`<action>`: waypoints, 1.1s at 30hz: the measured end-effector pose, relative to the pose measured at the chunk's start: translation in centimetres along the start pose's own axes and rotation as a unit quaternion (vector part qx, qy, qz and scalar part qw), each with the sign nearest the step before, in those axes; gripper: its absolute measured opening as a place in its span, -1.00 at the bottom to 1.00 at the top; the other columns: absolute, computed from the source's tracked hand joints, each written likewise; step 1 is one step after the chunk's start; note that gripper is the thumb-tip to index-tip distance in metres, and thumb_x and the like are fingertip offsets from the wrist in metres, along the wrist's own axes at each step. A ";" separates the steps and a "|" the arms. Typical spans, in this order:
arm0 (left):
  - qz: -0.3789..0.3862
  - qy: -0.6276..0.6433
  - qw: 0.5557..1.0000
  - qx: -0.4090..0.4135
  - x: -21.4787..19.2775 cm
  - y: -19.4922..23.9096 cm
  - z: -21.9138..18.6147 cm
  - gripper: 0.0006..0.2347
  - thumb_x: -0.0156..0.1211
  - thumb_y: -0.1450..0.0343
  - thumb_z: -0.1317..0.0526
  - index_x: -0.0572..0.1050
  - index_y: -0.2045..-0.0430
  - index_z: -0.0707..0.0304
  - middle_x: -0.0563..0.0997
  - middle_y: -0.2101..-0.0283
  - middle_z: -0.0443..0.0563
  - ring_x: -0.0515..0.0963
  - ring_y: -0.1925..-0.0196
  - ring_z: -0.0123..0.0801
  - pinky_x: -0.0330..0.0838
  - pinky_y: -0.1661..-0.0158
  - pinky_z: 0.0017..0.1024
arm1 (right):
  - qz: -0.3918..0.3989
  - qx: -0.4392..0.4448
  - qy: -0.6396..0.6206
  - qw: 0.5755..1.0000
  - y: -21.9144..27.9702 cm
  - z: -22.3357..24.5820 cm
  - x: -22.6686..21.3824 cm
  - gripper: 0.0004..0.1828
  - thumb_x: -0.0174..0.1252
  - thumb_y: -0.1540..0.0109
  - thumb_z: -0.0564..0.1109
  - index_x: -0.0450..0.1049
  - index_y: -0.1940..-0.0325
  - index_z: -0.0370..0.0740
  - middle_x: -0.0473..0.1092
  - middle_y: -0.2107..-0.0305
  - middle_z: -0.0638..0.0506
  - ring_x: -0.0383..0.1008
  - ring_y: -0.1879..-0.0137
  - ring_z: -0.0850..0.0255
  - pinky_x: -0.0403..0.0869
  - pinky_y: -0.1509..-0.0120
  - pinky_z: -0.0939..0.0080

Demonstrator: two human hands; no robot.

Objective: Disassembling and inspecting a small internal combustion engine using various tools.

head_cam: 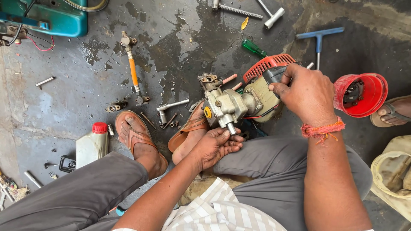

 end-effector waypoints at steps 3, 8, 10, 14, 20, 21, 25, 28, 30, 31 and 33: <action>-0.005 -0.003 1.000 -0.003 -0.1 0.0 0.1 -0.69 -0.04 -0.59 0.22 0.40 -0.10 0.57 0.62 0.09 0.25 0.66 0.12 -0.26 0.61 0.02 -0.37 | 0.002 -0.002 0.004 1.000 0.1 0.0 0.1 -0.62 0.45 -0.10 0.20 0.55 0.37 -0.12 0.51 0.57 -0.06 0.56 0.34 -0.10 0.46 0.21 -0.14; -0.001 0.000 1.000 0.003 0.4 0.2 -0.4 -0.69 -0.05 -0.60 0.22 0.40 -0.09 0.58 0.63 0.10 0.27 0.67 0.13 -0.26 0.61 0.03 -0.37 | 0.000 -0.007 0.008 1.000 0.0 0.0 0.2 -0.62 0.45 -0.11 0.20 0.55 0.37 -0.12 0.51 0.57 -0.05 0.56 0.34 -0.10 0.46 0.22 -0.15; 0.006 0.019 1.000 0.002 1.1 0.5 -0.7 -0.71 -0.06 -0.58 0.26 0.41 -0.06 0.61 0.65 0.13 0.33 0.69 0.15 -0.20 0.63 0.07 -0.33 | -0.005 -0.011 0.007 1.000 0.0 0.0 0.2 -0.62 0.45 -0.11 0.20 0.55 0.37 -0.12 0.51 0.57 -0.05 0.56 0.34 -0.10 0.46 0.22 -0.14; -0.013 -0.023 0.999 0.018 1.2 0.5 -0.9 -0.72 -0.06 -0.57 0.30 0.43 -0.06 0.63 0.65 0.14 0.33 0.69 0.16 -0.20 0.63 0.08 -0.33 | -0.005 -0.010 0.014 1.000 0.0 0.1 0.1 -0.62 0.45 -0.11 0.20 0.55 0.36 -0.11 0.51 0.57 -0.06 0.56 0.34 -0.11 0.46 0.22 -0.15; -0.037 -0.041 0.998 0.013 1.6 0.5 -1.2 -0.73 -0.03 -0.55 0.28 0.45 -0.01 0.60 0.67 0.18 0.29 0.70 0.20 -0.24 0.64 0.13 -0.36 | -0.010 -0.011 0.017 1.000 0.0 0.0 0.2 -0.61 0.46 -0.10 0.21 0.56 0.37 -0.11 0.51 0.57 -0.06 0.55 0.33 -0.12 0.46 0.23 -0.16; -0.048 -0.045 0.998 0.007 1.5 0.4 -1.2 -0.73 -0.03 -0.53 0.28 0.46 0.01 0.59 0.67 0.20 0.28 0.71 0.22 -0.24 0.64 0.15 -0.37 | -0.010 -0.010 0.019 1.000 -0.1 0.1 0.1 -0.61 0.46 -0.10 0.21 0.56 0.37 -0.11 0.51 0.57 -0.06 0.56 0.33 -0.12 0.46 0.23 -0.16; -0.080 -0.052 0.995 -0.005 1.0 0.2 -0.9 -0.76 -0.02 -0.52 0.27 0.48 0.07 0.55 0.67 0.26 0.24 0.71 0.29 -0.27 0.64 0.22 -0.40 | -0.009 -0.010 0.022 1.000 -0.1 0.0 0.3 -0.61 0.46 -0.10 0.21 0.56 0.36 -0.10 0.51 0.57 -0.06 0.56 0.33 -0.11 0.46 0.23 -0.17; -0.092 -0.065 0.994 0.000 0.7 -0.2 -0.5 -0.76 0.05 -0.50 0.23 0.50 0.15 0.52 0.68 0.31 0.21 0.71 0.35 -0.30 0.64 0.30 -0.44 | -0.010 -0.015 0.020 1.000 0.0 0.2 0.3 -0.61 0.46 -0.10 0.21 0.56 0.37 -0.11 0.50 0.57 -0.06 0.56 0.33 -0.11 0.46 0.22 -0.17; -0.126 -0.091 0.988 -0.006 0.5 -0.5 -0.3 -0.70 0.11 -0.51 0.11 0.49 0.19 0.50 0.66 0.36 0.20 0.68 0.40 -0.32 0.60 0.37 -0.46 | -0.011 -0.016 0.019 1.000 0.0 0.2 0.3 -0.61 0.46 -0.10 0.21 0.56 0.37 -0.11 0.50 0.57 -0.06 0.56 0.33 -0.11 0.46 0.22 -0.17; -0.159 -0.117 0.980 -0.013 0.1 -0.5 -0.2 -0.63 0.17 -0.53 0.00 0.49 0.24 0.49 0.65 0.41 0.19 0.66 0.45 -0.34 0.57 0.43 -0.49 | -0.012 -0.018 0.019 1.000 0.0 0.2 0.3 -0.61 0.46 -0.10 0.21 0.56 0.37 -0.11 0.50 0.57 -0.06 0.56 0.33 -0.11 0.46 0.23 -0.17; -0.167 -0.138 0.976 -0.009 0.5 -0.7 -0.5 -0.56 0.18 -0.49 -0.09 0.48 0.25 0.48 0.64 0.43 0.17 0.65 0.48 -0.35 0.57 0.45 -0.48 | -0.015 -0.017 0.020 1.000 0.0 0.2 0.1 -0.61 0.46 -0.10 0.21 0.56 0.37 -0.12 0.50 0.57 -0.07 0.56 0.33 -0.11 0.46 0.23 -0.17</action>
Point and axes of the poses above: each hand's wrist, its own y-axis away from the middle knuckle, its own x-axis out of the palm, z = x × y, the point moved 9 cm from there along -y, towards the middle knuckle
